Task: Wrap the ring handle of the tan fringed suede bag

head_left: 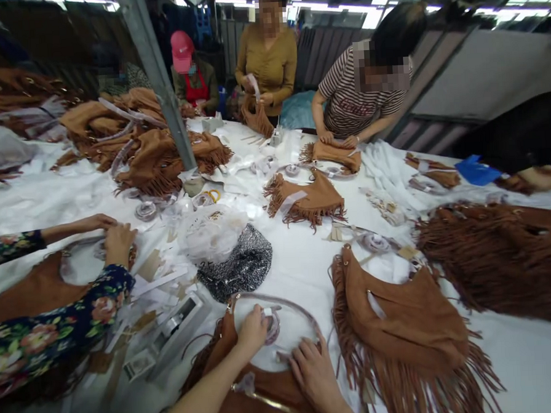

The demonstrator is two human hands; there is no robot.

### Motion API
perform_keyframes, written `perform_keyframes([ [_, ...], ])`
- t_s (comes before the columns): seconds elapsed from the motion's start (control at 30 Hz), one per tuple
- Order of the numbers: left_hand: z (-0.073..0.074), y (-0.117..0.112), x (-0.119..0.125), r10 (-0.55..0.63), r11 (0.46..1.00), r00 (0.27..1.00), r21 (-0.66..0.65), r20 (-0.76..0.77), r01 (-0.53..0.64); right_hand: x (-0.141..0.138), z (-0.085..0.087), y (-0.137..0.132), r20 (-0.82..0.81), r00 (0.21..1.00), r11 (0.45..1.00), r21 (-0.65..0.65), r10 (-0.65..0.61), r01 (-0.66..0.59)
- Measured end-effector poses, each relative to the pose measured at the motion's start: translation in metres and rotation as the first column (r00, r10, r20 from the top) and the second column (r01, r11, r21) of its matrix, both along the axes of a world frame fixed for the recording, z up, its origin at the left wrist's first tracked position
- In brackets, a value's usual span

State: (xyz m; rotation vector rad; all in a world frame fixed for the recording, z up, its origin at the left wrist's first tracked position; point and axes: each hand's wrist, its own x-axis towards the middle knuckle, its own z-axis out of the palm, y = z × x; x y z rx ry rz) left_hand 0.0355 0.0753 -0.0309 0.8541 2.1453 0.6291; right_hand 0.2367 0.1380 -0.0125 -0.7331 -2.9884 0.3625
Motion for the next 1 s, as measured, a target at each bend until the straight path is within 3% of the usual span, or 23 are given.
perform_keyframes([
  [0.17, -0.002, 0.028, -0.001, -0.058, 0.997, 0.990, -0.050, -0.128, 0.052, 0.011, -0.003, -0.001, -0.062, 0.997, 0.998, -0.042, -0.048, 0.045],
  [0.33, -0.007, 0.045, 0.001, -0.149, 0.989, 0.973, -0.018, -0.174, 0.148, 0.004, -0.005, 0.006, -0.182, 0.969, 0.981, -0.123, -0.170, 0.149],
  [0.5, -0.010, 0.052, 0.000, -0.134, 0.989, 0.973, 0.039, -0.190, 0.144, -0.030, -0.007, 0.027, -0.312, 0.909, 0.961, -0.120, -0.276, 0.251],
  [0.73, 0.007, 0.039, -0.026, -0.091, 0.988, 0.961, 0.096, -0.260, 0.120, -0.081, -0.004, 0.050, -0.120, 0.911, 0.918, -0.011, -0.395, 0.397],
  [0.8, 0.012, 0.036, -0.038, -0.157, 0.980, 0.914, 0.055, -0.374, 0.191, -0.085, -0.006, 0.051, -0.104, 0.908, 0.912, 0.009, -0.406, 0.409],
  [0.87, 0.014, 0.035, -0.047, -0.309, 0.944, 0.831, -0.046, -0.462, 0.326, -0.087, -0.008, 0.051, -0.077, 0.920, 0.920, 0.040, -0.385, 0.389],
  [0.93, 0.012, 0.037, -0.054, -0.436, 0.893, 0.767, -0.125, -0.471, 0.431, -0.088, -0.010, 0.051, -0.040, 0.942, 0.939, 0.076, -0.333, 0.335],
  [1.0, 0.007, 0.041, -0.058, -0.481, 0.870, 0.748, -0.139, -0.458, 0.474, -0.090, -0.011, 0.052, -0.004, 0.966, 0.961, 0.106, -0.258, 0.256],
])
